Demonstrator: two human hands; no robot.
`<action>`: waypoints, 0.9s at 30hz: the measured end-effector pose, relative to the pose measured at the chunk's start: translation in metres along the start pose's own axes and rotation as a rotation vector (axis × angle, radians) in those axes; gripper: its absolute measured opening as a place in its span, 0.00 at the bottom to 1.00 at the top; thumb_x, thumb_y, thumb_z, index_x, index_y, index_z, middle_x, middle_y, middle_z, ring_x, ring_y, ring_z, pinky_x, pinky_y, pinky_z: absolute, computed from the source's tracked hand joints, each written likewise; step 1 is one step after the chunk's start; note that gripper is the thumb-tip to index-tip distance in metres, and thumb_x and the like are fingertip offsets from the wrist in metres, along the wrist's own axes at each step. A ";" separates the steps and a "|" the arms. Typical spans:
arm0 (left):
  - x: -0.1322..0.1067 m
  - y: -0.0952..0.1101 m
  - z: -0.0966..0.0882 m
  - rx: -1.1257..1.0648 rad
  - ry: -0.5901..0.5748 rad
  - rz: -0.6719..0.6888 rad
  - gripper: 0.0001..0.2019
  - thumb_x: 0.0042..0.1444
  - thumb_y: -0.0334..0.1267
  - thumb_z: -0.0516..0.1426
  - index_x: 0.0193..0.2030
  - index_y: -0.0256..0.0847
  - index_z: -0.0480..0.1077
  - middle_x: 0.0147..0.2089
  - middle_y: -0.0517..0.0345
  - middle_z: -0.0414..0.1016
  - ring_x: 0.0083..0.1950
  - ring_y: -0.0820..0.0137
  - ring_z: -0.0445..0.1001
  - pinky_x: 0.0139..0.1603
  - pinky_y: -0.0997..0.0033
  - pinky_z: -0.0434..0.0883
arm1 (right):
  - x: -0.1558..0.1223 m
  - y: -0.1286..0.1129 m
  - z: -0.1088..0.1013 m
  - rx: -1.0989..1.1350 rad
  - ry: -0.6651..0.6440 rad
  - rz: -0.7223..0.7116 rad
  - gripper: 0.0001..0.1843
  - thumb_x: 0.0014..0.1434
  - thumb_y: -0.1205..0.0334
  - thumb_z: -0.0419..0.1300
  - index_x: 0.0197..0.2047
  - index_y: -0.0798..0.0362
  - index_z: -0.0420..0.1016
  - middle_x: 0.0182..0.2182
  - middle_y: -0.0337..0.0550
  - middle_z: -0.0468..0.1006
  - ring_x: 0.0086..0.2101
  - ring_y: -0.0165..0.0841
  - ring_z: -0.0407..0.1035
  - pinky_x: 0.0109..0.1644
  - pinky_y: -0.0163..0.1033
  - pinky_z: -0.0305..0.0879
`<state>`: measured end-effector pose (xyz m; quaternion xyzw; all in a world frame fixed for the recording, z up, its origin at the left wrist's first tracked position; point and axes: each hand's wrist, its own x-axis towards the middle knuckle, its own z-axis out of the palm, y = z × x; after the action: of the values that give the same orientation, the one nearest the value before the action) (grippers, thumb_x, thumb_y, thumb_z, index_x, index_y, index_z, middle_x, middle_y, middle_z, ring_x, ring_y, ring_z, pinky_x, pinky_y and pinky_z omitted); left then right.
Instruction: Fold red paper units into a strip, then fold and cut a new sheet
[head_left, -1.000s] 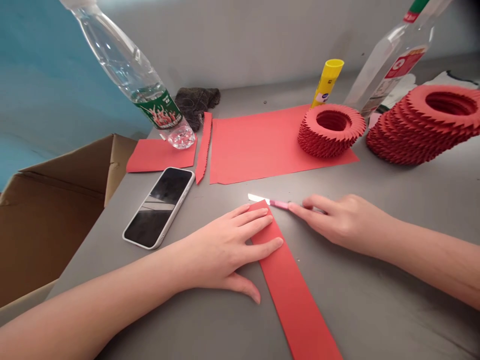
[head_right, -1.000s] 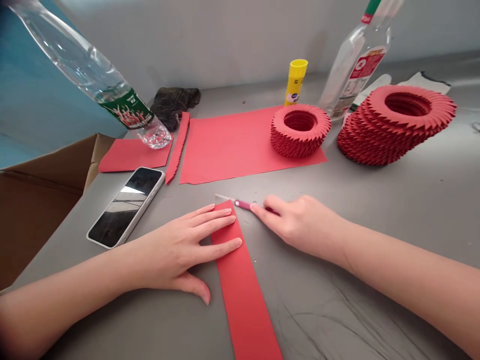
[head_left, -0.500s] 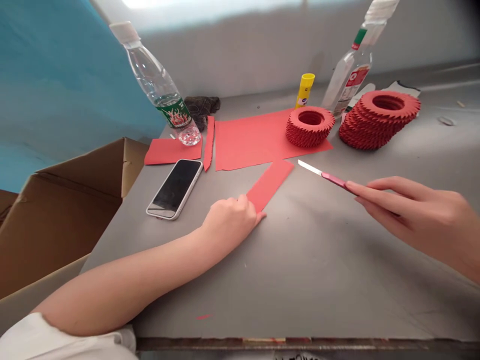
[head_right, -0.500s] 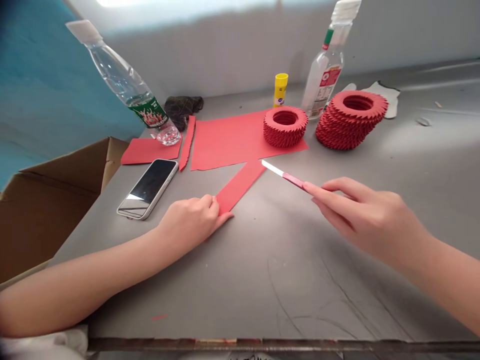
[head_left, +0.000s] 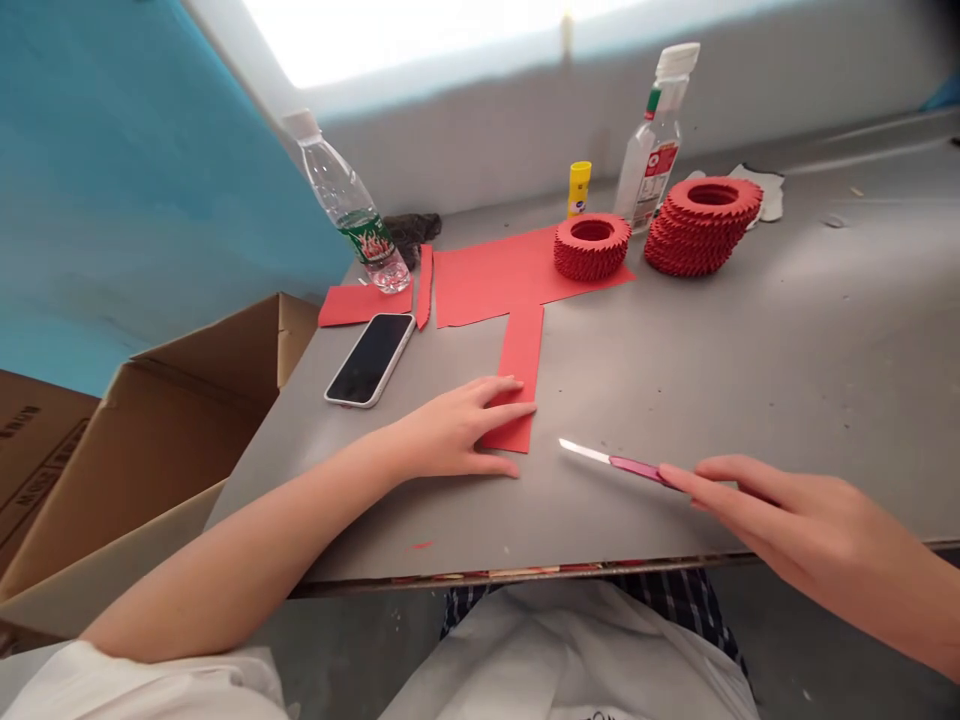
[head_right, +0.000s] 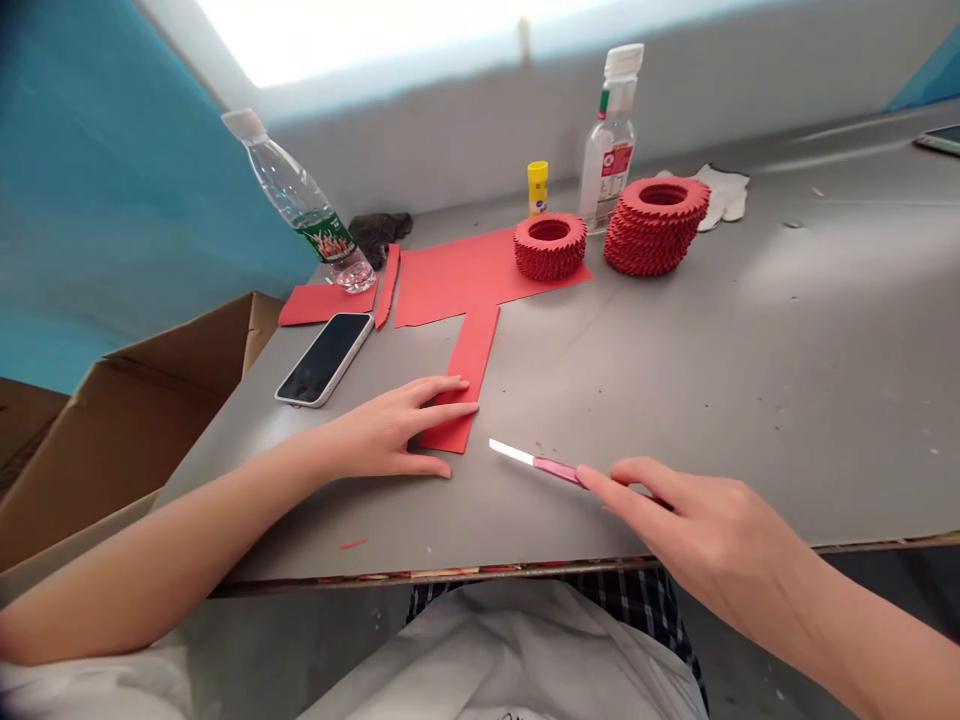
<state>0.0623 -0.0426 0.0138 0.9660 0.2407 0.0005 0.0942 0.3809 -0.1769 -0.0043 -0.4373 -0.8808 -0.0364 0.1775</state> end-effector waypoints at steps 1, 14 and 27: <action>0.000 0.000 0.004 0.023 0.015 -0.006 0.29 0.56 0.53 0.51 0.61 0.41 0.57 0.63 0.44 0.55 0.62 0.58 0.56 0.59 0.59 0.60 | 0.001 -0.004 0.002 0.001 -0.043 -0.008 0.27 0.57 0.78 0.45 0.57 0.49 0.63 0.39 0.40 0.73 0.22 0.21 0.61 0.23 0.28 0.56; 0.006 -0.003 0.016 0.223 0.188 0.076 0.22 0.60 0.46 0.47 0.56 0.36 0.63 0.58 0.47 0.64 0.57 0.61 0.64 0.59 0.62 0.62 | 0.009 -0.031 0.027 -0.060 0.034 -0.021 0.28 0.54 0.80 0.48 0.57 0.51 0.62 0.36 0.39 0.72 0.21 0.22 0.56 0.22 0.30 0.50; 0.006 -0.002 0.014 0.210 0.159 0.081 0.26 0.59 0.51 0.47 0.57 0.36 0.62 0.58 0.46 0.64 0.58 0.60 0.63 0.58 0.61 0.62 | 0.009 -0.035 0.026 -0.068 0.073 0.033 0.24 0.56 0.76 0.51 0.54 0.51 0.66 0.35 0.41 0.73 0.20 0.22 0.56 0.21 0.31 0.50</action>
<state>0.0677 -0.0404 -0.0004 0.9764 0.2067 0.0558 -0.0271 0.3410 -0.1858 -0.0227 -0.4559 -0.8648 -0.0792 0.1950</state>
